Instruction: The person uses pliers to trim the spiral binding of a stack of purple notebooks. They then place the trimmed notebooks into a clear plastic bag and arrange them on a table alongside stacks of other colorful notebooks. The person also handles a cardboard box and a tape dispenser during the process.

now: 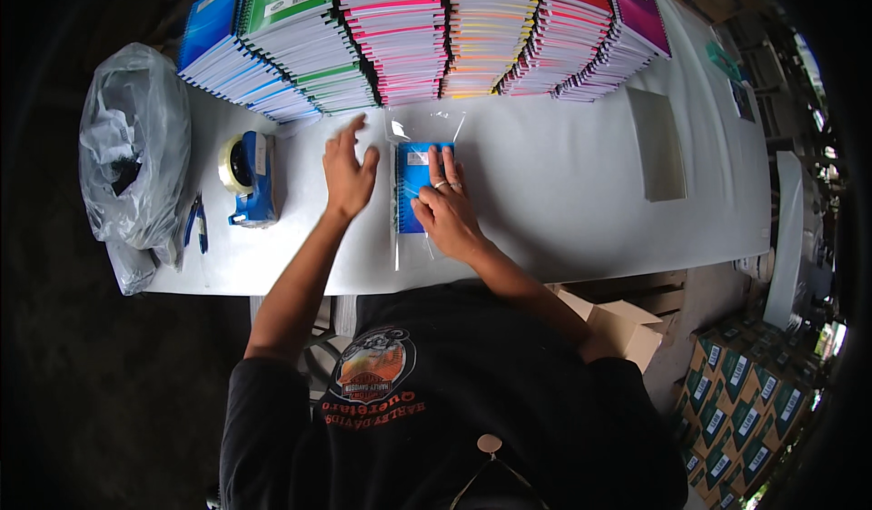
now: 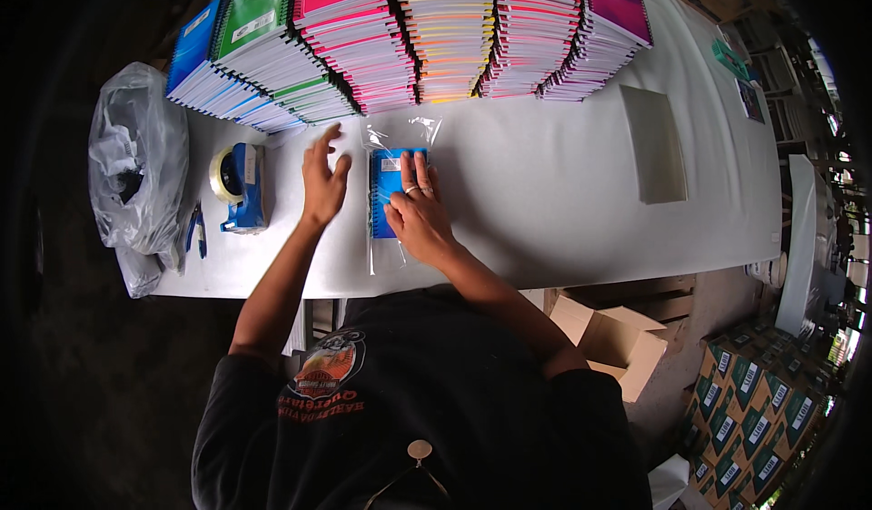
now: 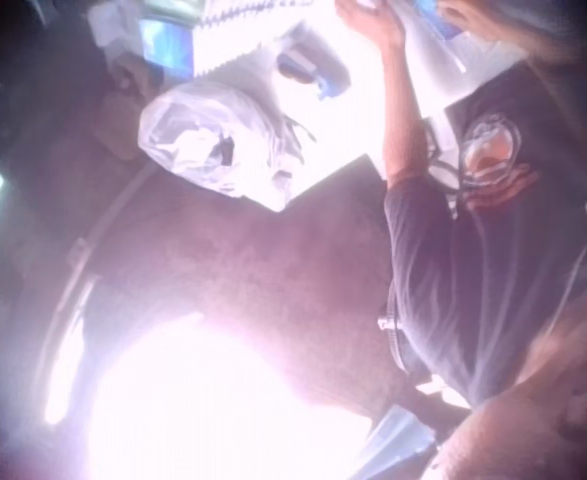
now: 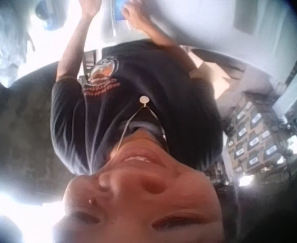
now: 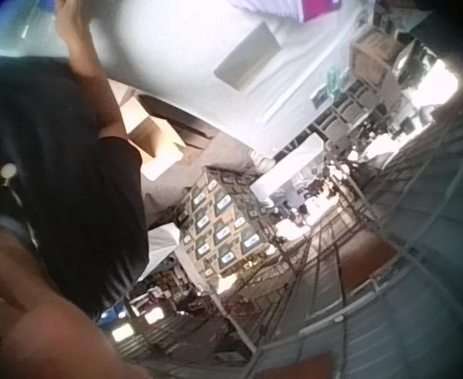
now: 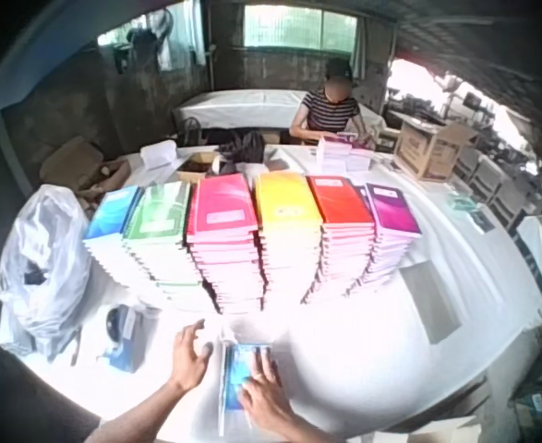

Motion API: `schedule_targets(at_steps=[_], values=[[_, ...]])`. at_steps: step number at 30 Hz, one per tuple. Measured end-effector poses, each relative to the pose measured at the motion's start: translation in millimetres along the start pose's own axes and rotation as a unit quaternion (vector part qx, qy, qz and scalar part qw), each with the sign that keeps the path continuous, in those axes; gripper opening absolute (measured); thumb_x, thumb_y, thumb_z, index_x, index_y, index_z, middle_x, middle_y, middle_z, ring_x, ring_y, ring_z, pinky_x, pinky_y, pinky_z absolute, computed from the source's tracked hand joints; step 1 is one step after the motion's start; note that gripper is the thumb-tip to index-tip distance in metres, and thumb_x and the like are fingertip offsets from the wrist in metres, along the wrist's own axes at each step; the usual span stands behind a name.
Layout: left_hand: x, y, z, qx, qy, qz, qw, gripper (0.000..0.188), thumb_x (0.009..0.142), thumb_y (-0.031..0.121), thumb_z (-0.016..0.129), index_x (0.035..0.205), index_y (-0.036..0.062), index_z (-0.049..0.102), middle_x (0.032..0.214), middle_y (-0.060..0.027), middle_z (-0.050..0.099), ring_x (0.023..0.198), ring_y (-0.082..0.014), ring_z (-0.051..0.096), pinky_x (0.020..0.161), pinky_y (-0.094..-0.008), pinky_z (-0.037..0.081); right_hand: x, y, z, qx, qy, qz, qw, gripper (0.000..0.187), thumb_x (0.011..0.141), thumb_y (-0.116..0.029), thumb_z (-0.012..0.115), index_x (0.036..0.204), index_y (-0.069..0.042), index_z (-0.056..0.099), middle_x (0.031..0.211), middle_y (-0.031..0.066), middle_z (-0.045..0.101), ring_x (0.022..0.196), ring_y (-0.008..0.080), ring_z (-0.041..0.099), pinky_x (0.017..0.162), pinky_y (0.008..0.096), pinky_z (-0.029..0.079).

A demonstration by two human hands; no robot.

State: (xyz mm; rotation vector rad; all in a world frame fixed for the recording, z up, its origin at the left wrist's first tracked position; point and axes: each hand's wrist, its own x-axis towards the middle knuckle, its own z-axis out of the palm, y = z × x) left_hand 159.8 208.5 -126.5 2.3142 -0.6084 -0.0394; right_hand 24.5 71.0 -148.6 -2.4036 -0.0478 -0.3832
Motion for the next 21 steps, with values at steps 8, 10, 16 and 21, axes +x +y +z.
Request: schedule_targets(at_steps=[8, 10, 16, 21], values=[[48.5, 12.2, 23.8, 0.011, 0.08, -0.043, 0.996, 0.037, 0.081, 0.033, 0.064, 0.107, 0.0069, 0.063, 0.104, -0.0119, 0.062, 0.087, -0.0298, 0.061, 0.074, -0.0365, 0.048, 1.1, 2.5, 0.0, -0.019, -0.009, 0.006, 1.0, 0.026, 0.083, -0.017, 0.061, 0.066, -0.002, 0.049, 0.147, 0.0228, 0.019, 0.137, 0.0411, 0.012, 0.108, 0.0552, 0.016], [11.1, 9.5, 16.1, 0.044, 0.107, 0.058, 0.992, 0.041, 0.085, 0.023, 0.059, 0.122, 0.0036, 0.053, 0.12, -0.0162, 0.055, 0.109, -0.0322, 0.054, 0.088, -0.0377, 0.044, 0.5, 1.9, -1.0, -0.002, -0.03, 0.021, 0.999, 0.026, 0.085, -0.019, 0.058, 0.068, -0.002, 0.05, 0.148, 0.0217, 0.018, 0.138, 0.0402, 0.01, 0.109, 0.0551, 0.013], [-51.1, 32.1, 27.7, 0.209, -0.129, 0.096, 0.965, 0.061, 0.088, 0.023, 0.045, 0.143, 0.0059, 0.025, 0.152, -0.0129, 0.011, 0.14, -0.0346, 0.003, 0.11, -0.0541, 0.003, 1.5, 3.5, -0.7, 0.155, -0.046, 0.051, 0.986, 0.028, 0.092, -0.022, 0.047, 0.075, 0.0, 0.049, 0.148, 0.0237, 0.015, 0.139, 0.0385, 0.003, 0.109, 0.0534, -0.003], [-47.9, 28.8, 30.5, 0.219, -0.171, 0.113, 0.954, 0.067, 0.085, 0.025, 0.046, 0.145, 0.0072, 0.02, 0.153, -0.0125, 0.007, 0.14, -0.0357, 0.001, 0.109, -0.0547, 0.002, 14.8, 11.7, -6.0, 0.1, -0.136, -0.015, 0.986, 0.031, 0.093, -0.024, 0.043, 0.076, 0.001, 0.051, 0.147, 0.0283, 0.011, 0.139, 0.0385, 0.001, 0.109, 0.0531, -0.005]])
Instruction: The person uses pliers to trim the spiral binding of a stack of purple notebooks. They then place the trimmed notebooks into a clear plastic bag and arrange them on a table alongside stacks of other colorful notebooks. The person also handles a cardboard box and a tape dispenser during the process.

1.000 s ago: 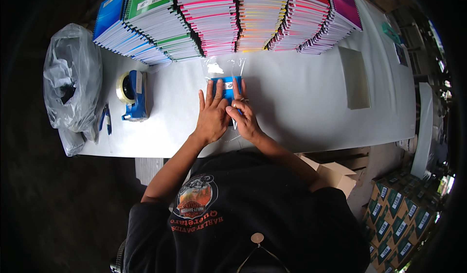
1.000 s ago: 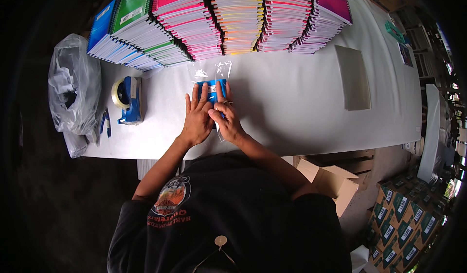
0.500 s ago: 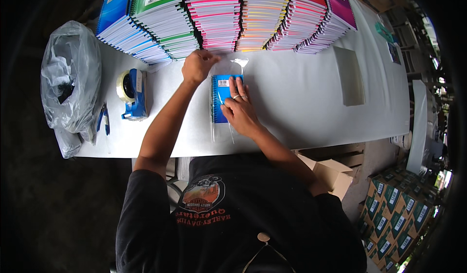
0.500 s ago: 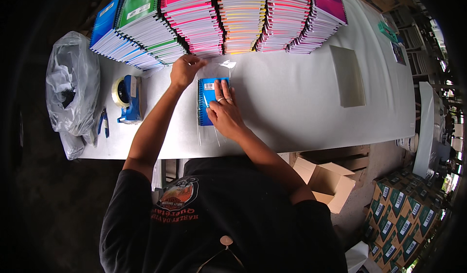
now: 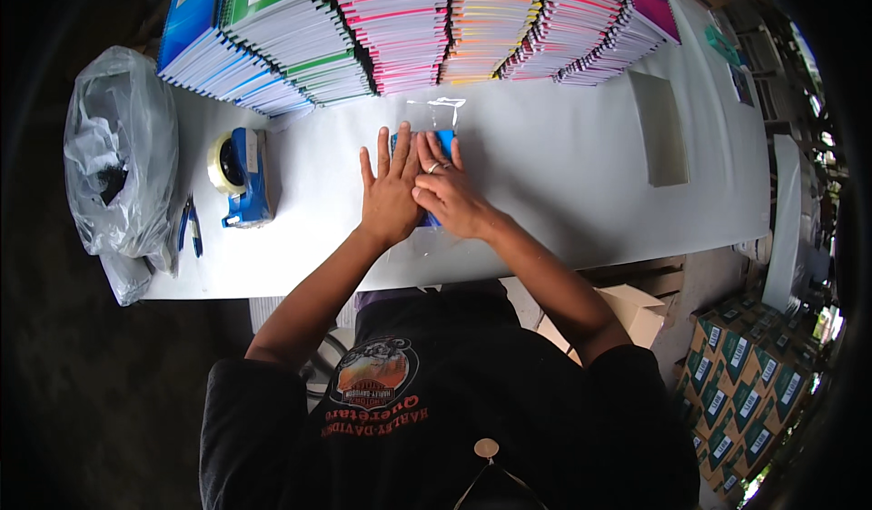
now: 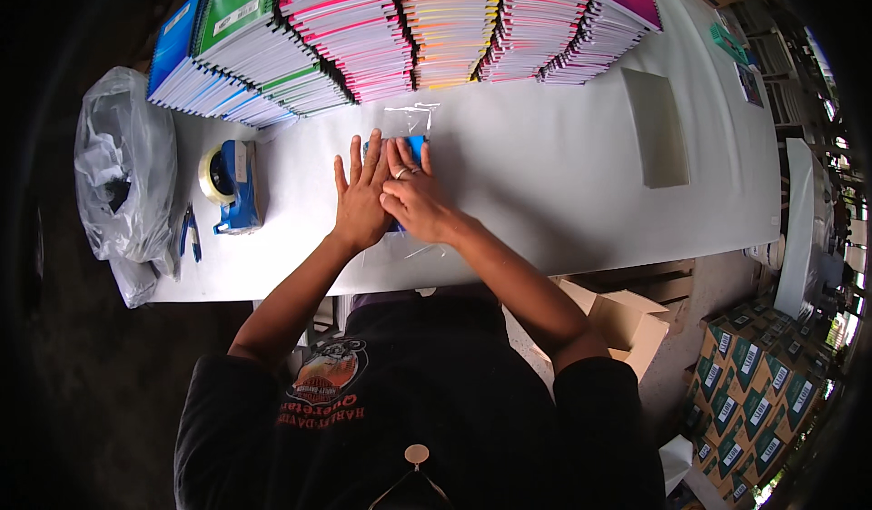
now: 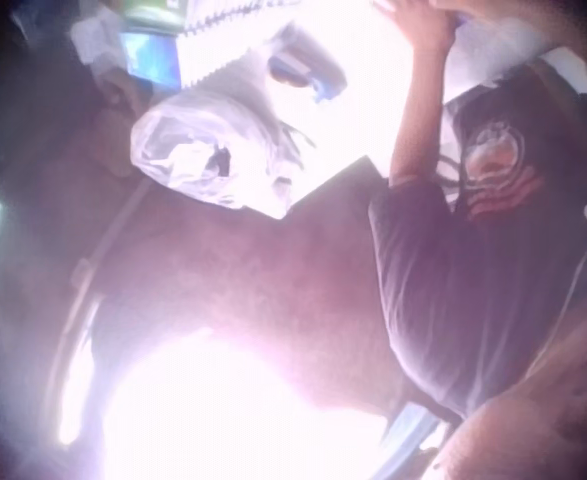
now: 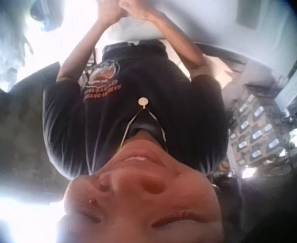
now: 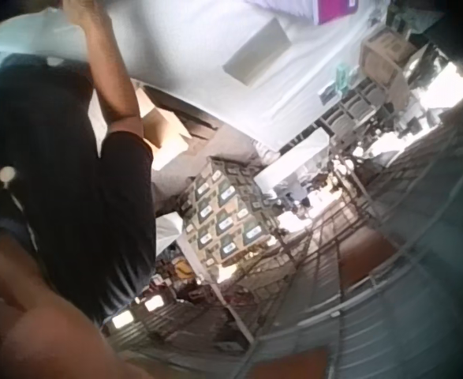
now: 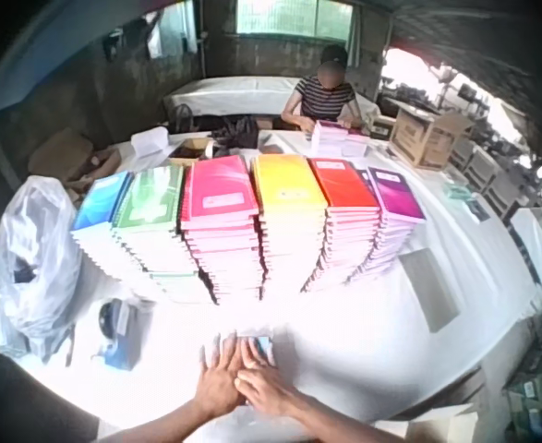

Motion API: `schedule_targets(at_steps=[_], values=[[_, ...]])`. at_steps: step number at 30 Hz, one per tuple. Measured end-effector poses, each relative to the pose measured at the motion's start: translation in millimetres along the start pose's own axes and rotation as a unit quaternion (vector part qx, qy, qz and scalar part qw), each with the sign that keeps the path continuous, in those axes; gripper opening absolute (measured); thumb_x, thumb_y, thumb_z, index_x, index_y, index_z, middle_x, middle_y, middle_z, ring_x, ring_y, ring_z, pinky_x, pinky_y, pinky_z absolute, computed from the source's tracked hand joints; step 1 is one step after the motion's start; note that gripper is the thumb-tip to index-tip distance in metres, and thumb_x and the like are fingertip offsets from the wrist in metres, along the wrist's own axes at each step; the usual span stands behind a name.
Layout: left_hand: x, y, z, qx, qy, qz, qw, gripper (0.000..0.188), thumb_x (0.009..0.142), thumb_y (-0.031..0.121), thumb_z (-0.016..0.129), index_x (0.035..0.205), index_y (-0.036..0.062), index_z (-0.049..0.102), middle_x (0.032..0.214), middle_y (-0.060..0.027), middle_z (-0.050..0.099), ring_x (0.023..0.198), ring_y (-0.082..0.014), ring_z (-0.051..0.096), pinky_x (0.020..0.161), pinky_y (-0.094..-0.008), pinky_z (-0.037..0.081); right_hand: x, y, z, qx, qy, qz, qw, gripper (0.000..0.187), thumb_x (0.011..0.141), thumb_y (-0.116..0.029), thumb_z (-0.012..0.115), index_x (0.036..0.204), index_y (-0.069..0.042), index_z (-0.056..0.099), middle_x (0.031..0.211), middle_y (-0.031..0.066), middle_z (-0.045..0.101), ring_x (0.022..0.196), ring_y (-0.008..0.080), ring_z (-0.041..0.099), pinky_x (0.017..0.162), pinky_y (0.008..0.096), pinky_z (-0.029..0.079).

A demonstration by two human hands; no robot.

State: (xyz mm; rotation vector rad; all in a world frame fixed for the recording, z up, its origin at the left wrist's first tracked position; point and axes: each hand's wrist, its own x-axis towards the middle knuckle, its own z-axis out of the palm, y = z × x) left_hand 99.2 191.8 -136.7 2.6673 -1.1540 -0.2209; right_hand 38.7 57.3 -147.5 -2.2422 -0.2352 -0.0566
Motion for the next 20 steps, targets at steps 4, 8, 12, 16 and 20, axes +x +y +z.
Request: schedule_targets(at_steps=[4, 8, 12, 16, 20], values=[[-8.6, 8.1, 4.6, -0.011, 0.108, -0.064, 0.992, 0.072, 0.084, 0.03, 0.048, 0.141, -0.0033, 0.021, 0.15, -0.022, 0.011, 0.139, -0.0387, 0.004, 0.108, -0.058, 0.003, 3.6, 7.4, -11.9, 0.005, -0.079, 0.043, 0.996, 0.03, 0.09, -0.027, 0.046, 0.085, -0.003, 0.063, 0.148, 0.0248, 0.014, 0.14, 0.037, 0.003, 0.108, 0.0553, -0.006], [-89.1, 48.7, 3.4, -0.046, 0.005, 0.022, 0.999, 0.071, 0.08, 0.033, 0.06, 0.134, -0.0043, 0.033, 0.146, -0.0262, 0.019, 0.137, -0.0395, 0.014, 0.106, -0.0573, 0.01, 7.4, -8.9, -24.5, -0.023, -0.134, 0.11, 0.985, 0.029, 0.089, -0.025, 0.045, 0.077, -0.008, 0.065, 0.151, 0.0168, 0.009, 0.141, 0.0328, 0.0, 0.108, 0.0541, -0.007], [-80.5, 37.5, -14.0, -0.123, 0.205, 0.099, 0.966, 0.05, 0.075, 0.02, 0.066, 0.12, 0.0075, 0.049, 0.121, -0.01, 0.048, 0.116, -0.027, 0.044, 0.096, -0.046, 0.033, 18.0, -21.6, -43.3, -0.024, -0.209, 0.136, 0.968, 0.031, 0.088, -0.025, 0.044, 0.074, -0.01, 0.068, 0.152, 0.016, 0.007, 0.141, 0.0317, -0.001, 0.109, 0.0543, -0.004], [-64.0, 31.1, 3.4, -0.034, 0.067, 0.133, 0.988, 0.036, 0.069, 0.01, 0.065, 0.104, 0.0096, 0.057, 0.113, -0.0074, 0.054, 0.115, -0.0261, 0.046, 0.098, -0.0397, 0.035, 29.7, -22.4, -43.3, -0.08, -0.26, 0.137, 0.953, 0.027, 0.086, -0.026, 0.047, 0.082, -0.019, 0.073, 0.152, 0.0158, 0.008, 0.141, 0.0324, -0.001, 0.109, 0.0549, 0.0], [-99.0, 3.2, -24.8, -0.341, -0.236, 0.056, 0.908, 0.023, 0.07, 0.014, 0.066, 0.092, 0.0141, 0.06, 0.111, -0.0065, 0.055, 0.12, -0.0265, 0.044, 0.103, -0.0405, 0.032, 30.3, -25.5, -44.9, -0.094, -0.263, 0.14, 0.95, 0.012, 0.076, -0.021, 0.063, 0.081, -0.02, 0.074, 0.152, 0.0158, 0.01, 0.141, 0.0313, -0.003, 0.108, 0.0586, -0.002]])
